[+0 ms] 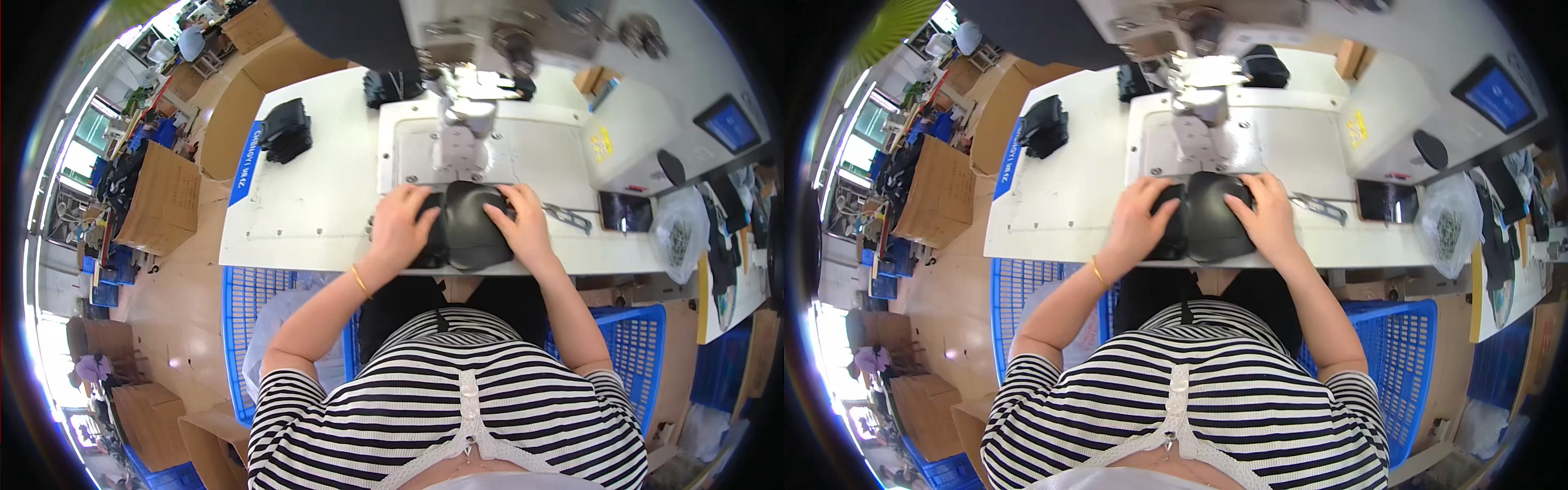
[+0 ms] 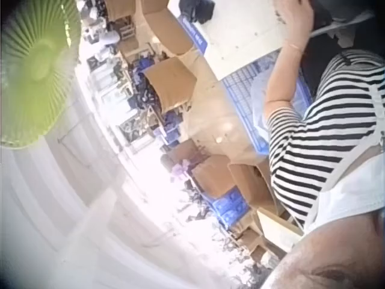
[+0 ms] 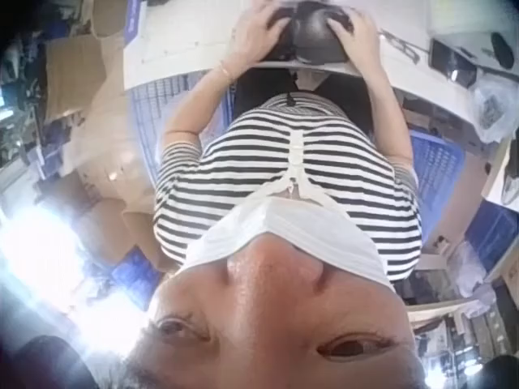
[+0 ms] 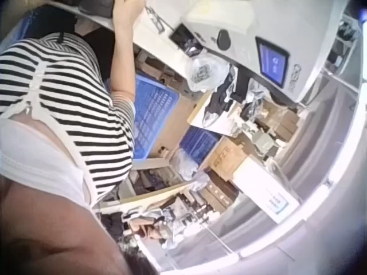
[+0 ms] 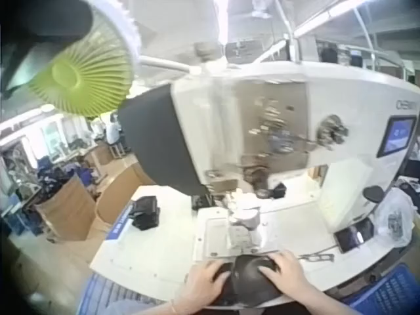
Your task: Sew together black fabric components of a shoe using an industrial sewing machine.
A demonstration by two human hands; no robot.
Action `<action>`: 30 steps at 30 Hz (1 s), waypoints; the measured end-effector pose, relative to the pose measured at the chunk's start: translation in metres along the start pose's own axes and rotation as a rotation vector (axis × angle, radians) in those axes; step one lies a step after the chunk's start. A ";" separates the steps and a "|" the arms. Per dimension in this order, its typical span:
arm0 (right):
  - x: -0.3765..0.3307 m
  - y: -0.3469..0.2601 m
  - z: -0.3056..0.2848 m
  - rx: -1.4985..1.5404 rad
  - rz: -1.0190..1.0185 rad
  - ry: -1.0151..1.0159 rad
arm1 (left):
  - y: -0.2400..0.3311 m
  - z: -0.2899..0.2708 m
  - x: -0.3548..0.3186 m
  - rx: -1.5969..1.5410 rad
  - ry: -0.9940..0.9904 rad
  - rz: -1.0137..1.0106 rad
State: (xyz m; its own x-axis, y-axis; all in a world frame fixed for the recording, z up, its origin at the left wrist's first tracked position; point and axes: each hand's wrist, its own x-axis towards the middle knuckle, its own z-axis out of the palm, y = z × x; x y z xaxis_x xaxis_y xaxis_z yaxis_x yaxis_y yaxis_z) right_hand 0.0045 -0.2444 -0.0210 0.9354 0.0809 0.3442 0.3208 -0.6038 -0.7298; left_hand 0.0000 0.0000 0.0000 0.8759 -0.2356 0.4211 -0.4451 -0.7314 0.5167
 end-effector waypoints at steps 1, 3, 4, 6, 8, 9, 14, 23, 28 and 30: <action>0.000 0.003 -0.004 -0.037 -0.084 0.036 | 0.007 0.009 -0.002 0.010 0.077 0.075; 0.007 -0.020 -0.001 -0.162 -0.227 0.154 | 0.005 -0.006 0.006 0.051 0.120 0.209; 0.008 -0.030 -0.002 -0.256 -0.310 0.166 | 0.007 -0.011 0.006 0.057 0.138 0.222; 0.007 -0.037 -0.001 -0.322 -0.358 0.139 | 0.004 -0.019 0.006 0.050 0.157 0.235; 0.009 -0.035 0.003 -0.302 -0.328 0.129 | -0.003 -0.023 0.009 -0.034 -0.041 0.184; 0.011 -0.036 0.002 -0.272 -0.299 0.121 | -0.006 -0.024 0.012 -0.048 -0.042 0.188; 0.020 -0.063 -0.012 0.244 0.003 0.181 | -0.011 -0.067 0.033 -0.682 -0.060 -0.088; 0.024 -0.132 -0.002 0.572 -0.092 0.045 | 0.023 -0.095 0.058 -0.621 -0.082 0.078; 0.024 -0.122 -0.004 0.636 -0.079 0.018 | 0.035 -0.093 0.062 -0.768 -0.255 -0.144; 0.023 -0.119 -0.005 0.674 -0.057 0.023 | 0.036 -0.088 0.063 -0.806 -0.225 -0.152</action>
State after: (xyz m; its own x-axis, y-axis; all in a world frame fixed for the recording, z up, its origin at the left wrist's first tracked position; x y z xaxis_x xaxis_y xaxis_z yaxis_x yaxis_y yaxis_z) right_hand -0.0129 -0.1746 0.0770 0.9133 0.0766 0.4000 0.3990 0.0278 -0.9165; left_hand 0.0229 0.0154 0.1103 0.9150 -0.3557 0.1902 -0.2417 -0.1060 0.9645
